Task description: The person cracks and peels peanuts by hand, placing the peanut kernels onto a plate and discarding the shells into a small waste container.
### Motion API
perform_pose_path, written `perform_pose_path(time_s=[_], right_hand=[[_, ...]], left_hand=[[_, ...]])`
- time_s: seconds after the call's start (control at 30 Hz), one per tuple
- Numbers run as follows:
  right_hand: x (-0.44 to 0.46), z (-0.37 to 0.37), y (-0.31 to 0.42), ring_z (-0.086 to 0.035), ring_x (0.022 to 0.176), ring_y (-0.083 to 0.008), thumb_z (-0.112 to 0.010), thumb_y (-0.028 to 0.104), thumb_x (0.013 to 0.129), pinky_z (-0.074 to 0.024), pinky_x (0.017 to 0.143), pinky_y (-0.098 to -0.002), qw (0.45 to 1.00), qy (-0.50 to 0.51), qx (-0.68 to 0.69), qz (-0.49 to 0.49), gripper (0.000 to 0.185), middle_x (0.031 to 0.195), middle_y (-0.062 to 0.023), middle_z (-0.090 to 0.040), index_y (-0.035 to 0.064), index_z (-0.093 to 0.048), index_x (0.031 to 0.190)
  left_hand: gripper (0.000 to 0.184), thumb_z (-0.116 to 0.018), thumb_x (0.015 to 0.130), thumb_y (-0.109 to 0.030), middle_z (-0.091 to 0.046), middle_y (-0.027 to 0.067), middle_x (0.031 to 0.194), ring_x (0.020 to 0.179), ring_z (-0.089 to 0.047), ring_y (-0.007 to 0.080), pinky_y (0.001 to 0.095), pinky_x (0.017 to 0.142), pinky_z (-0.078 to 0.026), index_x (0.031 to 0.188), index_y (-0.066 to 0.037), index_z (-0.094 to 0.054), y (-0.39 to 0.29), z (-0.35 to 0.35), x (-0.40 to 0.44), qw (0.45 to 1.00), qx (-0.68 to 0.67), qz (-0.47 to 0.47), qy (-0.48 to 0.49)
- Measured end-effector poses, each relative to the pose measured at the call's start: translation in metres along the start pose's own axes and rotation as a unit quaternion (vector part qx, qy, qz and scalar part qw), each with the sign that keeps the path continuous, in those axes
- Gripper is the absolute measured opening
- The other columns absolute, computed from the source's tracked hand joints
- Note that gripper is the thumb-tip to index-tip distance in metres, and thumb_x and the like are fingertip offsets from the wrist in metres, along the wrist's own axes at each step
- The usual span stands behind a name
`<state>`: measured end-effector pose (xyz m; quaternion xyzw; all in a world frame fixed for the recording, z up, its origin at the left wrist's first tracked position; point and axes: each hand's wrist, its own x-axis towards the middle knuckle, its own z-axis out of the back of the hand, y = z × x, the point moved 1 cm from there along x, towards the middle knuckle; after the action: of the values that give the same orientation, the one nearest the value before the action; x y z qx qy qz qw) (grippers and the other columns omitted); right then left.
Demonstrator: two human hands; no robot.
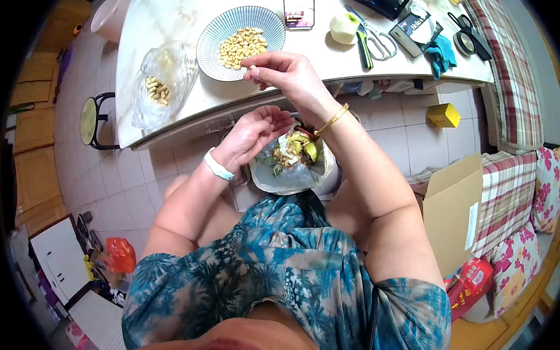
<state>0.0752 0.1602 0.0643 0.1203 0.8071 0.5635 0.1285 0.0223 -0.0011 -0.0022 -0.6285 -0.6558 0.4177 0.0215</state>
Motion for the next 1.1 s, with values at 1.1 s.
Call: perform_pose_path(time_s=[1.1], right_hand=[[0.03,-0.008,-0.023,-0.066,0.087,-0.0302,-0.069,0.005,0.08,-0.0554,0.075,-0.0423,0.778,-0.122,-0.532,0.311,0.014,0.089,-0.0099,-0.068,0.0068,-0.074,0.094]], left_hand=[[0.027,-0.045,0.106,-0.014,-0.066,0.0184,0.118,0.108,-0.068,0.0267,0.0386,0.098,-0.056,0.121,0.006,-0.056,0.007,0.008,0.003,1.0,-0.01,-0.002,-0.011]])
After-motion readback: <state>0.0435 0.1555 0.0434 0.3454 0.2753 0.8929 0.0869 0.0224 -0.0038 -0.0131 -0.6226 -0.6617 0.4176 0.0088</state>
